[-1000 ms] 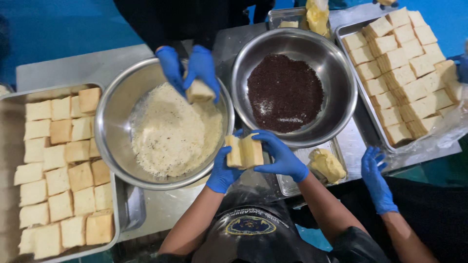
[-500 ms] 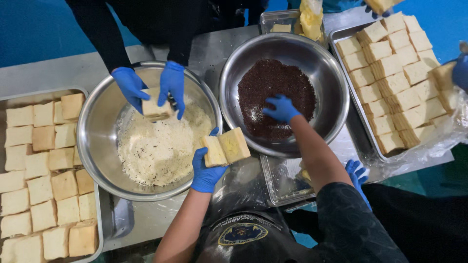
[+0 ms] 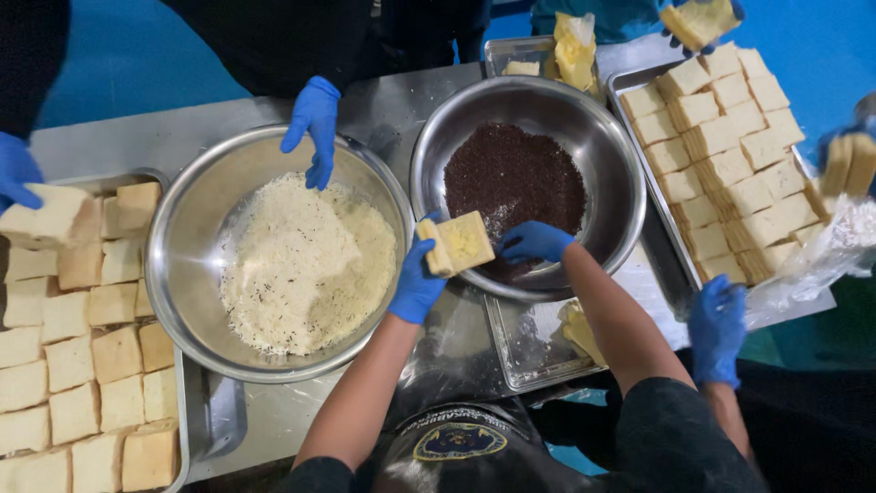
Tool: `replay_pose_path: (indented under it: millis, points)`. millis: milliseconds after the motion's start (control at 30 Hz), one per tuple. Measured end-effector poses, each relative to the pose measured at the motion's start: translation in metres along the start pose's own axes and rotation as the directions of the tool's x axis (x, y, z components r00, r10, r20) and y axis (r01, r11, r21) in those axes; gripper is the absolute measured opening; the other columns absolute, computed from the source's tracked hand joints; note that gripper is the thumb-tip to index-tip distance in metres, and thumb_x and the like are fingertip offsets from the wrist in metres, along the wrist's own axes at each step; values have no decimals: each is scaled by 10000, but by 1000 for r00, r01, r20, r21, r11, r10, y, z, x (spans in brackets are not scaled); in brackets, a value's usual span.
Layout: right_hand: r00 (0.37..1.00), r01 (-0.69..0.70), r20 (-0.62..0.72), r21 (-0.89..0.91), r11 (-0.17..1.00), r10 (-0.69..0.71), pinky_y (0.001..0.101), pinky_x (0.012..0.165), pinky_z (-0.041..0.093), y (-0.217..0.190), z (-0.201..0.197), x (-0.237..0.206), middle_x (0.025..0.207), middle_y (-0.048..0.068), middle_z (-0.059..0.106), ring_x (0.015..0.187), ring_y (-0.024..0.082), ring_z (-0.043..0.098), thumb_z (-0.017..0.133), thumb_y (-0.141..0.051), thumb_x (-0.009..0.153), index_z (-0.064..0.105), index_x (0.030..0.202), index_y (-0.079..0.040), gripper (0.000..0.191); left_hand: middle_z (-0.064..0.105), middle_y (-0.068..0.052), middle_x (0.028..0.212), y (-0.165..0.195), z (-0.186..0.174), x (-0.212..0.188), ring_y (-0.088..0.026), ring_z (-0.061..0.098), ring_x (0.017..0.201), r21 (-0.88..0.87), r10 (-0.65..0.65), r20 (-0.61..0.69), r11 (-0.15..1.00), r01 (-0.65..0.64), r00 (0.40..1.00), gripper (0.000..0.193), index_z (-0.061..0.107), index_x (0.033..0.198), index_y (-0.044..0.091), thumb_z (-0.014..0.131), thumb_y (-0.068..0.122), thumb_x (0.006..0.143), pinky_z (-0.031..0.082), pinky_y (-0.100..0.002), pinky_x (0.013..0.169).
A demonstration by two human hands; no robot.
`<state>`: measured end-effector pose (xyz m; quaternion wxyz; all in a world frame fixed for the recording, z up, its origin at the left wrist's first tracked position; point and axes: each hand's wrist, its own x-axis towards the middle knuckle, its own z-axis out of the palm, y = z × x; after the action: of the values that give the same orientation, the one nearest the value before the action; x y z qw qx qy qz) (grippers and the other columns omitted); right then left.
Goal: The person takes slices of bread from a tray, presses one cut face into a bowl of dark chocolate filling, dips the filled face into a bowl of white powder, and places the coated bread onto a tray with other finished pieces, repeating the cycle continuously.
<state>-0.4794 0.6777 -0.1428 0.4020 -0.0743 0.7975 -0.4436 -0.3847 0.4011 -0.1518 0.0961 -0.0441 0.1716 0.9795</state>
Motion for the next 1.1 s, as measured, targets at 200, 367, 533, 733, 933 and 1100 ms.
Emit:
replay_pose_path:
  millis: [200,367,533,733,933,1100]
  points:
    - [992,101,-72,-82,991,-107,264,836,609,-54,-51,-36,1012,109,805,873,116,751,737,-109,880,766,1155,-11,293,598,-37,1202,-25,3,40,-226,589,1184,116,-18,-162,993,38,987,536,576,1347,183,701,184,826,517,-395,1007]
    - [982,144,-109,-71,987,-152,288,823,605,-96,-62,-46,1000,140,796,856,148,741,737,-108,900,766,1167,5,291,598,-66,1072,-35,18,56,-248,641,1039,161,-63,-270,981,109,961,455,576,1205,151,741,250,793,567,-414,892]
    - [994,95,-23,-266,959,-105,283,805,612,-118,-49,-39,964,99,814,829,137,772,714,-126,893,787,1149,-48,278,597,-77,1076,-37,28,61,-259,651,1011,171,-86,-298,975,142,951,549,562,1239,153,752,307,748,583,-430,856]
    - [990,140,34,-377,915,-137,276,792,609,-121,-47,-33,947,89,818,805,127,773,749,-144,850,792,1118,-65,282,602,-78,1099,-31,32,55,-258,644,1022,232,-94,-313,957,172,945,627,539,1298,201,733,325,714,580,-437,849]
    - [987,146,3,-394,907,-158,290,768,611,-128,-38,-23,911,93,815,779,126,763,747,-159,845,795,1106,-75,278,598,-77,1086,-22,33,47,-264,643,1025,186,-147,-227,964,191,963,575,544,1276,193,726,321,746,583,-457,851]
    - [987,159,54,-524,837,-153,308,751,599,-134,-33,-20,859,100,818,734,147,755,735,-159,832,824,1074,-92,267,611,-87,1076,-17,30,47,-275,650,1020,155,-183,-207,964,217,961,529,564,1244,170,716,319,759,585,-471,868]
